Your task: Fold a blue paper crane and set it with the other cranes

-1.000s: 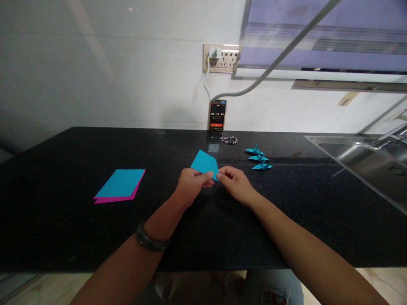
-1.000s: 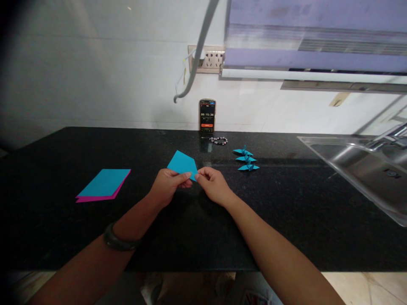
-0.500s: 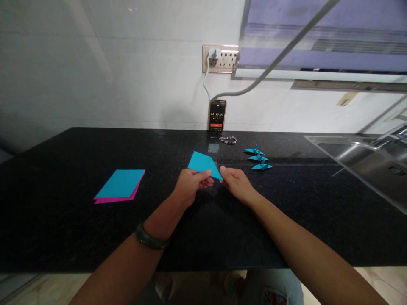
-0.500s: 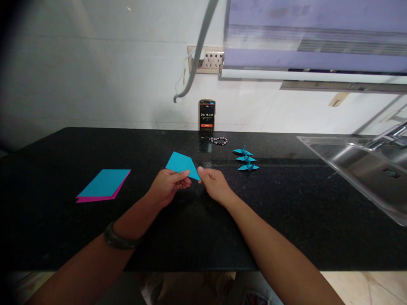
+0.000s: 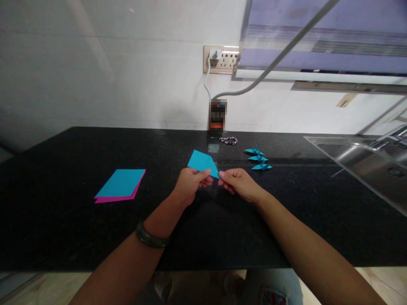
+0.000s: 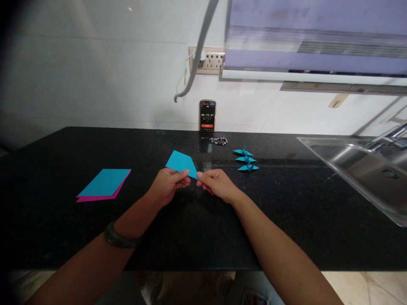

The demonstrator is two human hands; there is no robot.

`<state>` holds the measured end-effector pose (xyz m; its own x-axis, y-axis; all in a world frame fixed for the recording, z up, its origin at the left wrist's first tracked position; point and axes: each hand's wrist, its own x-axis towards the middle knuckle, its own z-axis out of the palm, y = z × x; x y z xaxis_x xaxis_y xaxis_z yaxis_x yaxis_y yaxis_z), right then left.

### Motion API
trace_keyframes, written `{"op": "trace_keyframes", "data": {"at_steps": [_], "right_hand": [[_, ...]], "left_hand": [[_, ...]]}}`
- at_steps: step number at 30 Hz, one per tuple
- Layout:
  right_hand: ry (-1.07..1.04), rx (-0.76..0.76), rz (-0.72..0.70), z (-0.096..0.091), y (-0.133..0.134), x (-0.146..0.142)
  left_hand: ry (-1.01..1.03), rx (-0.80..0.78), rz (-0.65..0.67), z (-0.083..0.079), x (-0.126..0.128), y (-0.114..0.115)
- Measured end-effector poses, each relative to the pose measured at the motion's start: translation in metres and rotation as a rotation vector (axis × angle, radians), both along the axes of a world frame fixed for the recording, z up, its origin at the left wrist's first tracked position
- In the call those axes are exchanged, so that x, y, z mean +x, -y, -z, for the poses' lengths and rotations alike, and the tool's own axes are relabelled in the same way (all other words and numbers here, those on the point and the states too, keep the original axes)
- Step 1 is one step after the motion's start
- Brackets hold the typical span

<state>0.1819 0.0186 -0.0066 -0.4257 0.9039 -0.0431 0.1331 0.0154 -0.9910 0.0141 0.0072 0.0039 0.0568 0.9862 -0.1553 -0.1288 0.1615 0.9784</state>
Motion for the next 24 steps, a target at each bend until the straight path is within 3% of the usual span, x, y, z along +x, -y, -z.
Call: {"op": "trace_keyframes", "data": {"at_steps": [5, 11, 15, 21, 24], "right_hand": [[-0.148, 0.039, 0.177, 0.0001, -0.0023, -0.0019], [-0.178, 0.062, 0.112, -0.0005, 0.0031, -0.0065], [-0.199, 0.074, 0.158, 0.0006, 0.0037, -0.0076], [-0.216, 0.089, 0.201, 0.0014, -0.0006, -0.006], [-0.252, 0.092, 0.236, -0.0014, -0.0028, -0.0025]], "left_hand": [[-0.114, 0.039, 0.098, 0.0004, 0.0023, 0.0027], [-0.17, 0.099, 0.243, -0.0017, 0.0033, 0.0071], [-0.165, 0.134, 0.298, -0.0017, 0.0004, 0.0065], [-0.138, 0.118, 0.326, -0.0013, -0.002, 0.0064], [-0.172, 0.131, 0.279, -0.0004, -0.0014, 0.0051]]}}
